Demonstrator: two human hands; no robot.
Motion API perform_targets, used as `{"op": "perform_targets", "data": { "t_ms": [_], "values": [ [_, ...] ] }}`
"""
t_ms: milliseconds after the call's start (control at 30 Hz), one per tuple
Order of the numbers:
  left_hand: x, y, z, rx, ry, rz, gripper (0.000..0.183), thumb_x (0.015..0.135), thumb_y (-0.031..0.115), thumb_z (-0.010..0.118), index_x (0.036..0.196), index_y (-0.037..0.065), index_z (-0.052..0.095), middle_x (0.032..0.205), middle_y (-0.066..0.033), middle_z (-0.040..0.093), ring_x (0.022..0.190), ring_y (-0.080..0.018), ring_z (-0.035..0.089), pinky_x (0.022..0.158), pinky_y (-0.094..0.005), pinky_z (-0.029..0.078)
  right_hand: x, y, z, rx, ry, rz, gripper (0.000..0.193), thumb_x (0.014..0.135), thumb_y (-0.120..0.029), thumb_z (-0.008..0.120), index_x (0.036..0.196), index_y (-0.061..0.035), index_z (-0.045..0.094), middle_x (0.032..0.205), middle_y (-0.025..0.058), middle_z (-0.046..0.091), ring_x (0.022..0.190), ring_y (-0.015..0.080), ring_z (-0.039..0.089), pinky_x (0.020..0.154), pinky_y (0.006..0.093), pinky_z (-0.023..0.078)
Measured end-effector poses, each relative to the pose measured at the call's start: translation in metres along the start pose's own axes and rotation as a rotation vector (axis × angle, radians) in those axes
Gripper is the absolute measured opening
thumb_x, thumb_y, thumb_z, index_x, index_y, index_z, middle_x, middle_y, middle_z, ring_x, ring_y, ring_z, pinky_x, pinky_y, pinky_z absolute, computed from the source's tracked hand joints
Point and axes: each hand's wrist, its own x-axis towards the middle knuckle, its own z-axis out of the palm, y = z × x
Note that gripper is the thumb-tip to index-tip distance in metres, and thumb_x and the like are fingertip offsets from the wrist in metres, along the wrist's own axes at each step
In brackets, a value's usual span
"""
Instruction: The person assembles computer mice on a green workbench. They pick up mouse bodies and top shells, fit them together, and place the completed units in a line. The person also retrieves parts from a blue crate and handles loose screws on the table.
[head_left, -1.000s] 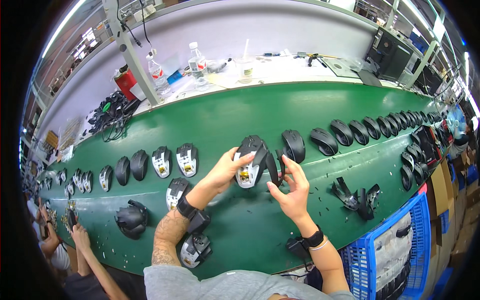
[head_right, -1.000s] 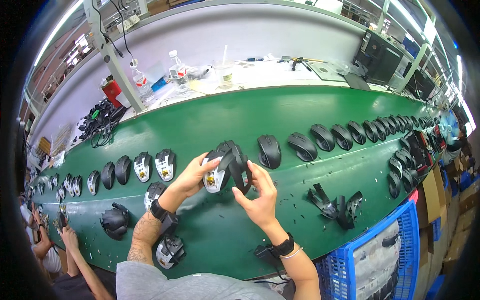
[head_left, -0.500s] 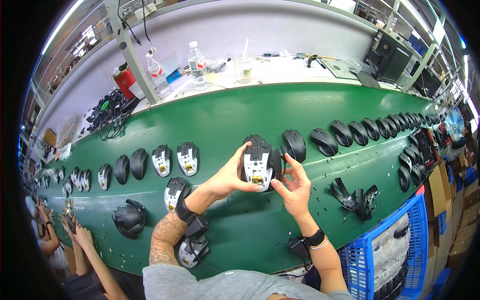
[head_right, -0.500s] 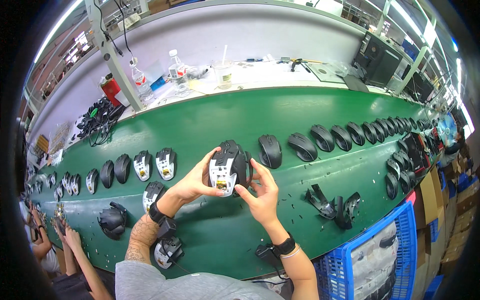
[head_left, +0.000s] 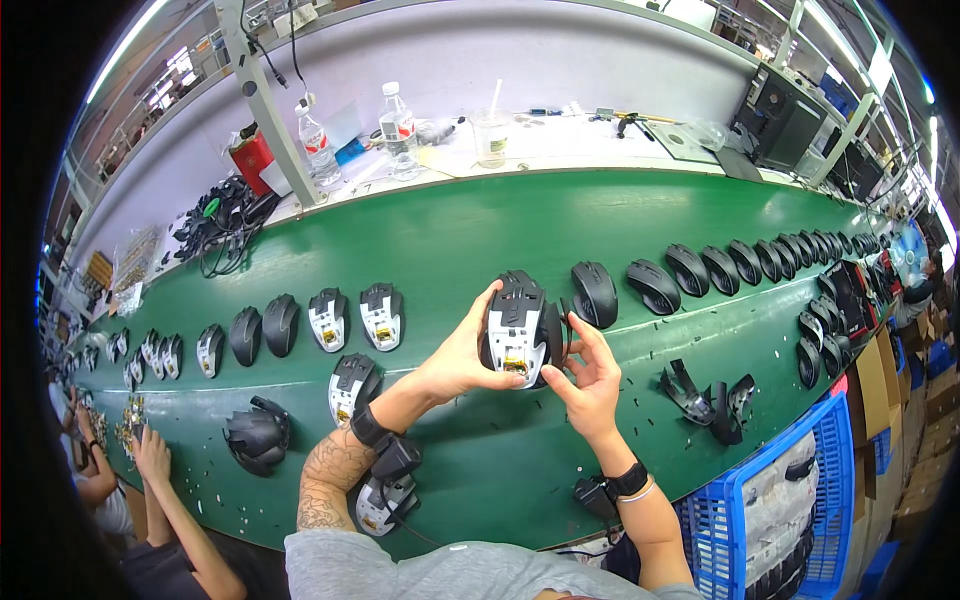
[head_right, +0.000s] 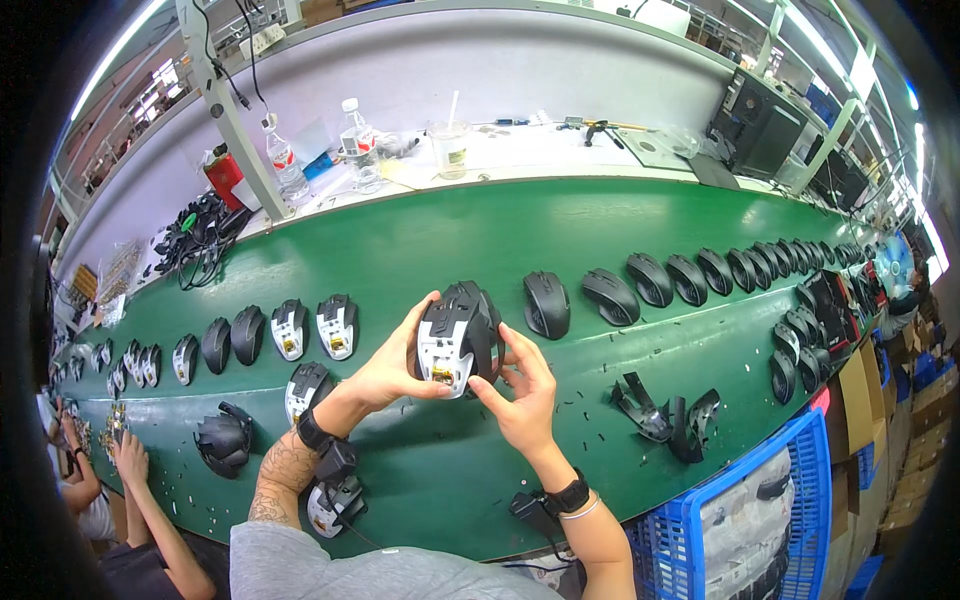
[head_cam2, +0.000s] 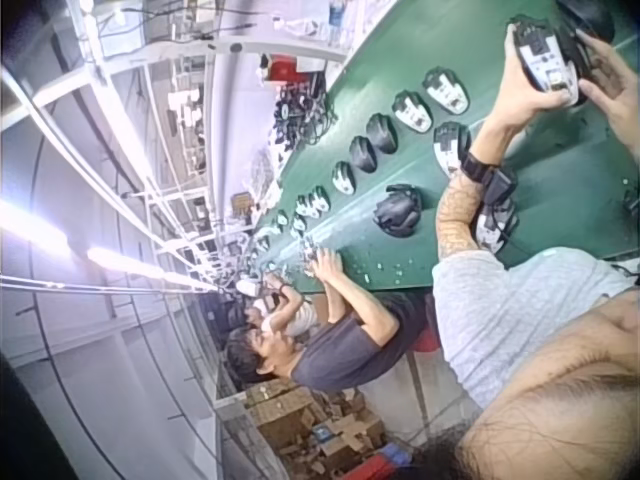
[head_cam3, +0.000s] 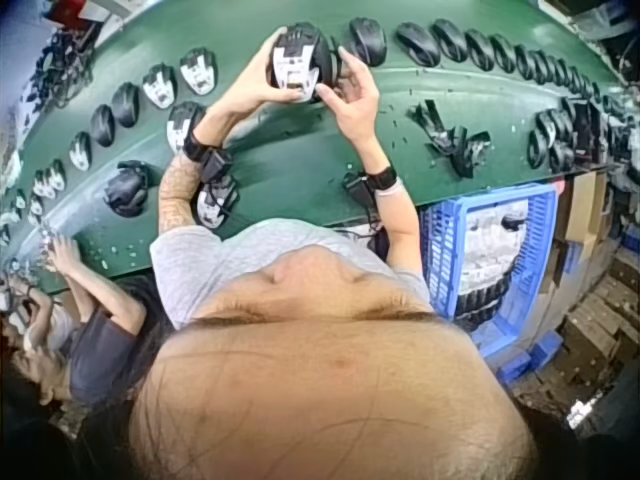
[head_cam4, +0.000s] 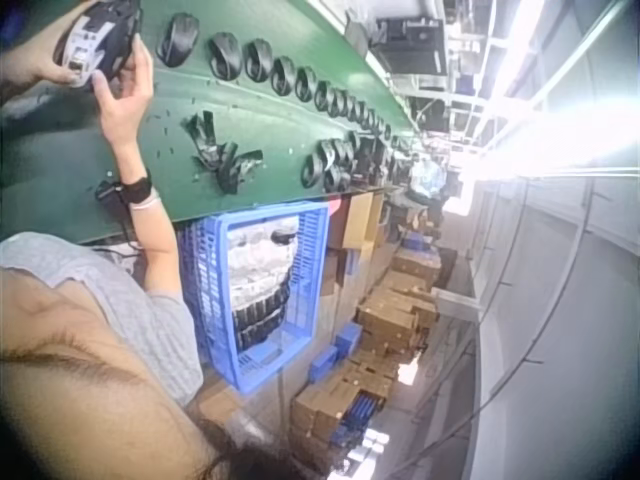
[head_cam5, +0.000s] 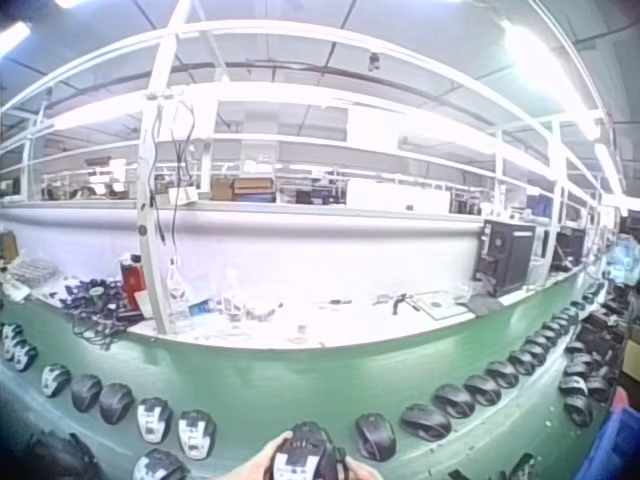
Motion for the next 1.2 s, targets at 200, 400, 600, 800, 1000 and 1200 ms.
{"op": "perform_targets", "data": {
  "t_ms": [200,400,600,800,1000,1200],
  "values": [
    [-0.001,0.003,0.002,-0.018,0.006,-0.009,0.117,0.057,0.003,0.079,0.144,0.004,0.000,0.137,-0.0139,0.032,0.126,-0.0221,0.036,0.105,-0.0349,0.028,0.000,0.000,0.000,-0.017,-0.003,-0.012,0.064,0.071,-0.002,0.073,0.128,0.0022,0.044,0.122,0.0110,0.046,0.090,0.0132,0.054,0.080,0.0303,0.051],
    [-0.004,0.003,0.008,-0.008,0.038,-0.002,0.111,0.059,0.001,0.073,0.144,0.004,0.001,0.134,-0.0131,0.037,0.123,-0.0210,0.039,0.104,-0.0342,0.030,-0.001,-0.001,0.000,-0.036,-0.017,-0.023,0.064,0.071,-0.003,0.074,0.128,0.0010,0.045,0.123,0.0115,0.046,0.091,0.0135,0.054,0.080,0.0301,0.051],
    [-0.006,0.005,0.011,0.033,0.062,0.049,0.107,0.058,0.000,0.066,0.143,0.004,0.001,0.131,-0.0135,0.040,0.120,-0.0205,0.043,0.101,-0.0330,0.033,-0.002,-0.001,0.001,-0.050,-0.034,-0.032,0.065,0.071,-0.004,0.074,0.129,-0.0002,0.045,0.124,0.0117,0.045,0.091,0.0133,0.054,0.082,0.0304,0.051],
    [-0.007,-0.001,0.013,0.077,0.111,0.081,0.106,0.058,0.004,0.068,0.144,0.003,0.005,0.131,-0.0130,0.038,0.122,-0.0195,0.040,0.103,-0.0324,0.031,-0.004,-0.003,0.004,-0.043,-0.041,-0.034,0.066,0.071,-0.003,0.074,0.129,0.0005,0.044,0.125,0.0118,0.044,0.092,0.0134,0.054,0.082,0.0307,0.051],
    [-0.007,-0.006,0.009,0.077,0.075,0.079,0.112,0.065,0.003,0.071,0.143,0.005,-0.009,0.139,-0.0174,0.030,0.127,-0.0246,0.035,0.105,-0.0363,0.028,-0.002,-0.001,0.002,0.029,-0.017,-0.006,0.065,0.071,-0.001,0.072,0.129,0.0016,0.044,0.126,0.0117,0.044,0.090,0.0137,0.054,0.081,0.0315,0.051],
    [-0.006,0.000,0.007,-0.067,0.016,0.042,0.119,0.066,0.007,0.076,0.142,0.006,-0.015,0.142,-0.0172,0.023,0.131,-0.0256,0.028,0.107,-0.0370,0.024,0.001,0.002,-0.005,0.021,0.009,0.003,0.065,0.071,0.001,0.072,0.129,0.0025,0.043,0.126,0.0109,0.044,0.090,0.0139,0.054,0.081,0.0315,0.050]
  ]
}}
